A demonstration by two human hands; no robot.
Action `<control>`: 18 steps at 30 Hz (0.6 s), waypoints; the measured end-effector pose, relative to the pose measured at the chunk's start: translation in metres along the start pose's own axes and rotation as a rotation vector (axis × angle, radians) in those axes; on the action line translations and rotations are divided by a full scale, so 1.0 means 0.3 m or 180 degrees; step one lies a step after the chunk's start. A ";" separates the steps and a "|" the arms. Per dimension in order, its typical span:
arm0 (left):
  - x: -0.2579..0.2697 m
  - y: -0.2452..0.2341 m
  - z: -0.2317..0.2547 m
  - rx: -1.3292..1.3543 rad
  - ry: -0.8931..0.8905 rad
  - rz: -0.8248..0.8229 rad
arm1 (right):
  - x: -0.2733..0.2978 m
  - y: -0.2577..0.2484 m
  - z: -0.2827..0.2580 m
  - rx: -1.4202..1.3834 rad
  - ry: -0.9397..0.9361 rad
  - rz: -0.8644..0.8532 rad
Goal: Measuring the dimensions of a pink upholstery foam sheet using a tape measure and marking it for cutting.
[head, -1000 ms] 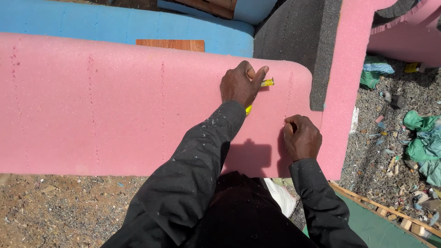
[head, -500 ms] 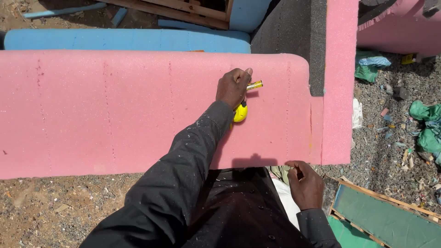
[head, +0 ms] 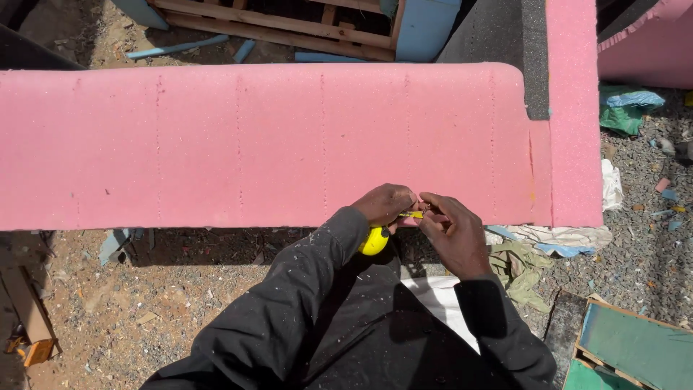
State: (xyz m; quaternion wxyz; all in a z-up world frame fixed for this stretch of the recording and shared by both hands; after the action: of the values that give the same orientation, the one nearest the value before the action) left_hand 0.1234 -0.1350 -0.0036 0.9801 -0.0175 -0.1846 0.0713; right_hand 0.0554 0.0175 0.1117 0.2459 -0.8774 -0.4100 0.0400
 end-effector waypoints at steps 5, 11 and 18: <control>0.114 -0.018 -0.092 -0.0231 -0.0132 -0.0168 | 0.119 0.126 -0.029 -0.0287 -0.0042 -0.0073; 0.311 -0.015 -0.006 0.0135 -0.0309 -0.0589 | 0.175 0.173 -0.042 -0.0569 0.0247 0.0113; 0.500 -0.109 0.019 0.0602 -0.0406 -0.1083 | 0.151 0.211 -0.058 -0.0717 0.1410 0.0405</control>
State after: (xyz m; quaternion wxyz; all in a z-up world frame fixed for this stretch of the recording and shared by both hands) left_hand 0.2640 -0.1454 0.0577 0.9616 0.1107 -0.2391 -0.0773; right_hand 0.1344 0.0097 0.1035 0.2274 -0.9107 -0.2919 -0.1838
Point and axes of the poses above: each hand's wrist, its own x-axis away from the middle knuckle, its own y-axis out of the palm, z = x × y, the point moved 9 cm from there along -x, towards the middle knuckle, and after that the axes turned 6 degrees about y, right-handed, at the moved point
